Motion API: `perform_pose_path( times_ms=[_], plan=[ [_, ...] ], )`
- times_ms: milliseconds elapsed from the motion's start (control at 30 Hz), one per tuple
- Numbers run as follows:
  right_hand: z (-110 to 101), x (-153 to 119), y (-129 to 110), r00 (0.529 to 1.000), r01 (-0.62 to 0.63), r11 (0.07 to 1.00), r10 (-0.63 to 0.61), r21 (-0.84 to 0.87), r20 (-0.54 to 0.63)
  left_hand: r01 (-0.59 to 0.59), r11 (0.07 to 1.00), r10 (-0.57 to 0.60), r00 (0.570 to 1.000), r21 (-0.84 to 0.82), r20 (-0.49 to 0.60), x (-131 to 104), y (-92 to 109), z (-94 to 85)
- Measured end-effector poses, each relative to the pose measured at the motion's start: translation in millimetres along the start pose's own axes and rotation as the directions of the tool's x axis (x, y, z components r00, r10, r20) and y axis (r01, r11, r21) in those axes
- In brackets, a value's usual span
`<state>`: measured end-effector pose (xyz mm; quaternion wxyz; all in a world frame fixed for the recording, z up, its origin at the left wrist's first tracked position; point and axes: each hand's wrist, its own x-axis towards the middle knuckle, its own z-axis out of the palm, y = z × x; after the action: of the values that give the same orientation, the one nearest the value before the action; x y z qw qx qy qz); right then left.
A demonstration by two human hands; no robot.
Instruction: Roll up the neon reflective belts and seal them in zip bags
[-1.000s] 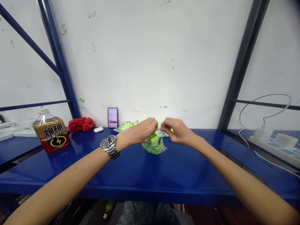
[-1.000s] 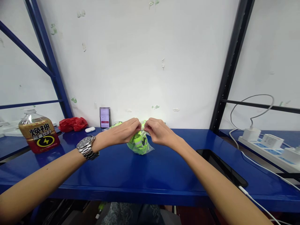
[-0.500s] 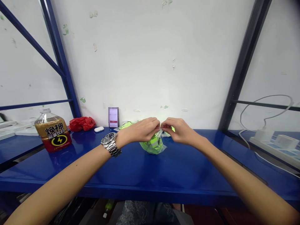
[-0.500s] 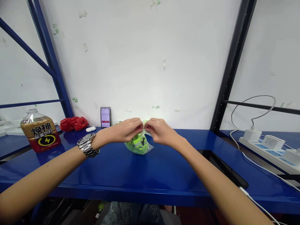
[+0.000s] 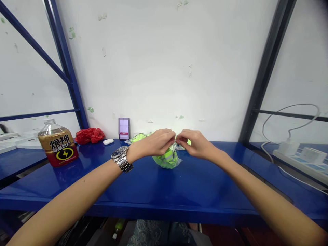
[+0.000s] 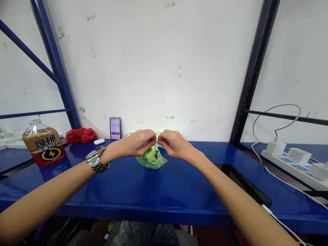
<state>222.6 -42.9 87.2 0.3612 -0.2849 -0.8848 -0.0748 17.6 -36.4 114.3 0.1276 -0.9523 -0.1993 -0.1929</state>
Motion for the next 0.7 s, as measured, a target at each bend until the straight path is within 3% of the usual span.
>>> perform_pose_path(
  times_ms=[333,700],
  plan=[
    [-1.9,-3.9,4.1,0.997,-0.073,0.996,0.072,-0.042,-0.031,0.034,0.999,-0.032,0.999,0.041,-0.041,-1.4,-5.9,8.9],
    [-0.8,-3.7,4.0,0.997,-0.074,0.997,0.073,-0.028,-0.027,0.052,0.997,-0.052,0.999,0.050,0.008,-3.3,-7.5,7.1]
  ],
)
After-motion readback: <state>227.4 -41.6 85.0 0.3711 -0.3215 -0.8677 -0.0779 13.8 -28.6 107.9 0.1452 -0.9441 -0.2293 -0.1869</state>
